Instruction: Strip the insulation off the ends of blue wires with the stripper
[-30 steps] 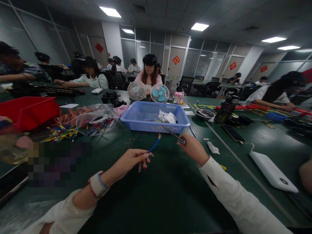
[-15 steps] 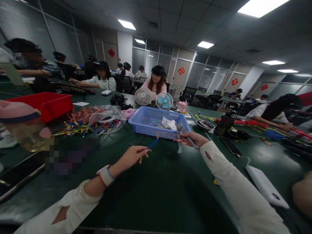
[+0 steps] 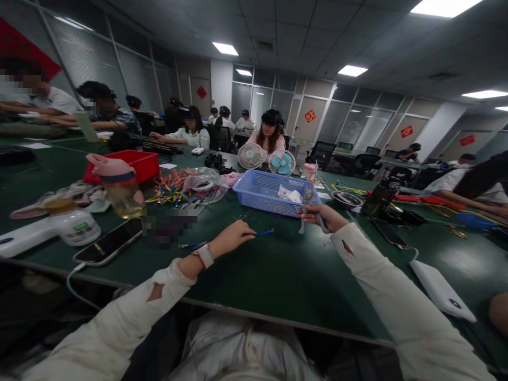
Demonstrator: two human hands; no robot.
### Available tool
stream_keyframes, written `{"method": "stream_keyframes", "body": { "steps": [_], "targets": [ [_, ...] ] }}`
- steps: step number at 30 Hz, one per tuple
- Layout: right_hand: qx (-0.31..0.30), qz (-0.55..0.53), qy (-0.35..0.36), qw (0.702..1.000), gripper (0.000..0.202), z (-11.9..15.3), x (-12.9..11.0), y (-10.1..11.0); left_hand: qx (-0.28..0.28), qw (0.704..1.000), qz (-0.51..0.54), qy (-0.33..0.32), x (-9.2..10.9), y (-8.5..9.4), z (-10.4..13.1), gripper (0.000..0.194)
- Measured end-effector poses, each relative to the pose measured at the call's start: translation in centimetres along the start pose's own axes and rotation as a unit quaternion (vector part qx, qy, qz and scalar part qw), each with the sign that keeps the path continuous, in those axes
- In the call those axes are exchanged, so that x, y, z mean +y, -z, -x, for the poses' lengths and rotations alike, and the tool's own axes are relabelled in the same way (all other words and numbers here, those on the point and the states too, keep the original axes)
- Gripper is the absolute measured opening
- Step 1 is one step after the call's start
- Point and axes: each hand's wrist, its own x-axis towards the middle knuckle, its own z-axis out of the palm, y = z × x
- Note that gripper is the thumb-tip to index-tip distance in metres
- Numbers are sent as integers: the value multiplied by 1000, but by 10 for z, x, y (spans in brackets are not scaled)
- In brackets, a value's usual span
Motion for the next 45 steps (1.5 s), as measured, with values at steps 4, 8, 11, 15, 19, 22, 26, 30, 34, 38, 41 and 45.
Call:
{"method": "stream_keyframes", "body": {
  "steps": [4,8,11,15,19,22,26,30,34,38,41,45],
  "targets": [
    [26,48,41,998,14,5,-10,0,-13,999,-25,-18,13,4,3,15],
    [65,128,65,988,13,1,-12,-7,18,999,-34,-29,62,13,-6,23],
    [116,207,85,968,17,-10,-16,-17,33,993,25,-107,130,11,-14,28],
    [198,340,121,911,30,-25,-27,-26,-13,983,80,-167,216,-8,-17,43],
    [270,465,166,827,34,-28,-40,-29,-20,982,111,-152,251,-27,-16,40],
    [302,533,184,769,33,-24,-48,-28,14,976,72,-203,254,-32,-18,23],
    [340,599,209,694,39,-15,-56,-24,-3,959,36,-281,256,-25,-17,12],
    [369,645,253,619,40,-11,-66,-17,-79,917,3,-390,257,-18,-11,15],
    [389,673,283,561,43,-11,-79,-5,-143,879,16,-455,257,-10,3,13],
    [395,690,304,525,45,-12,-88,4,-255,834,30,-489,267,7,18,5],
    [370,706,328,508,45,-12,-87,5,-294,831,39,-471,276,15,26,7],
    [284,735,381,484,46,-8,-80,6,-256,850,-13,-460,268,10,19,15]
  ]
}}
